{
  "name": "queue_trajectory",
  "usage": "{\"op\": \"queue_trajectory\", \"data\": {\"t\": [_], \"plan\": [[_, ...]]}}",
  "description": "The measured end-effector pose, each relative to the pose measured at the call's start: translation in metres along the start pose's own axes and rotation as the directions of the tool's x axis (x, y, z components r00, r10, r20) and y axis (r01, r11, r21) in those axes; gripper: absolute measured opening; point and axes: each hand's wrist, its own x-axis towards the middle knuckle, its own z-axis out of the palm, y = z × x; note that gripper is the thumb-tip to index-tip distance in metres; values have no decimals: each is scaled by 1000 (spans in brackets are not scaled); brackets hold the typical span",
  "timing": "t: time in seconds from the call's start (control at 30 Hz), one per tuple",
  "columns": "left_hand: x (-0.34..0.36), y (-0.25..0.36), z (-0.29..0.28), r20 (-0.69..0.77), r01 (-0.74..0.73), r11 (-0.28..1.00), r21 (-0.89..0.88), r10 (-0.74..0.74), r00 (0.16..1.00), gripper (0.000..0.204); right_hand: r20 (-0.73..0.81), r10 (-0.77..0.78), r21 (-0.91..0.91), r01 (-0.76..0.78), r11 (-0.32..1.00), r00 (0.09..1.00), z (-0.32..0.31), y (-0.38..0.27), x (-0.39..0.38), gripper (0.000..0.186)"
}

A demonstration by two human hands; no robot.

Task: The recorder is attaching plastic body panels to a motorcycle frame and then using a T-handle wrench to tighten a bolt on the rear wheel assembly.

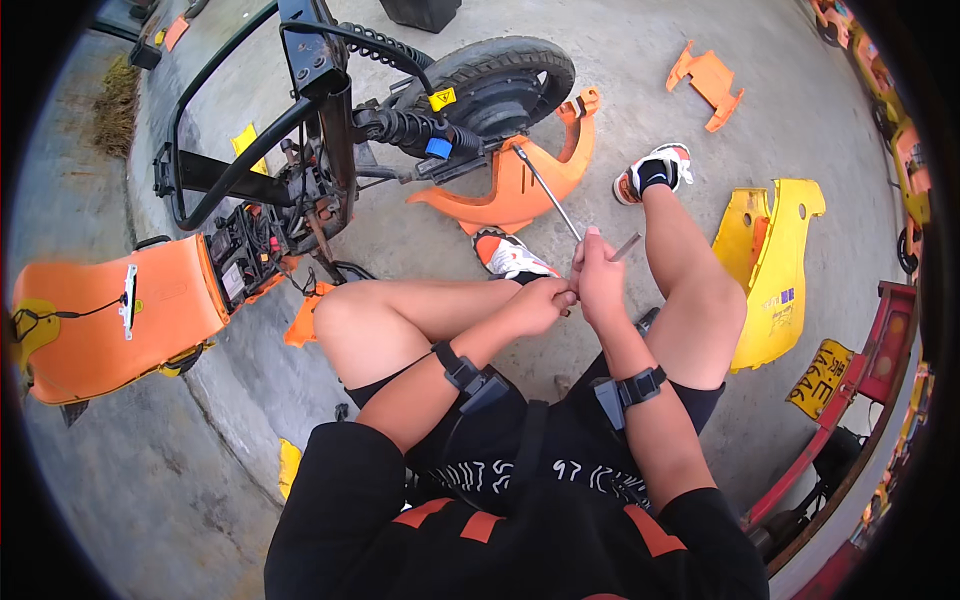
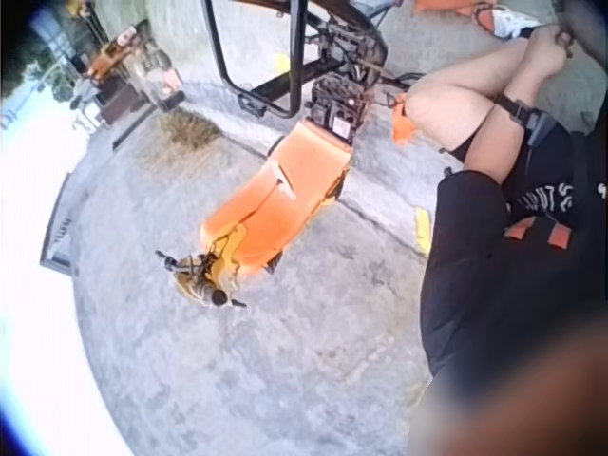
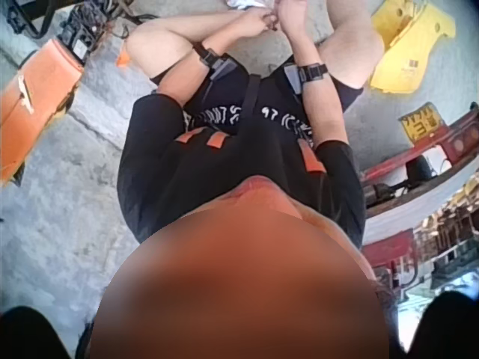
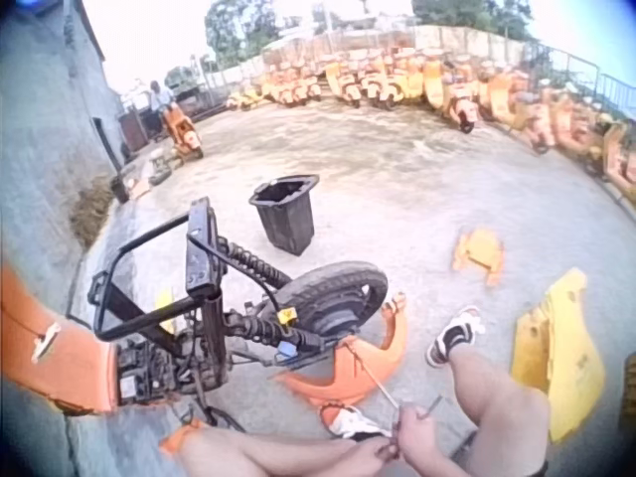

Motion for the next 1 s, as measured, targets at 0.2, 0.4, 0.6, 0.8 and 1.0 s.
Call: {"op": "queue_trajectory", "data": {"t": [0.2, 0.4, 0.6, 0.8, 1.0], "plan": [[-21, 36, -46, -158, 139, 824, -549, -266, 951, 40, 364, -460, -780, 535, 324, 810, 5, -6, -9, 37], [-40, 67, -62, -58, 156, 919, -362, -189, 980, 57, 518, -370, -810, 581, 76, 771, 5, -23, -11, 31], [-64, 89, -77, -38, 200, 905, -376, -231, 972, 59, 585, -311, -799, 599, -61, 749, 3, -18, -9, 33], [-58, 77, -28, -224, 122, 764, 633, 30, 974, 40, 611, -261, -791, 591, -158, 748, 5, -7, -13, 14], [-43, 40, 2, -388, 31, 946, 323, 102, 916, 35, 478, -663, -857, 473, -206, 577, -20, -19, -42, 74]]}}
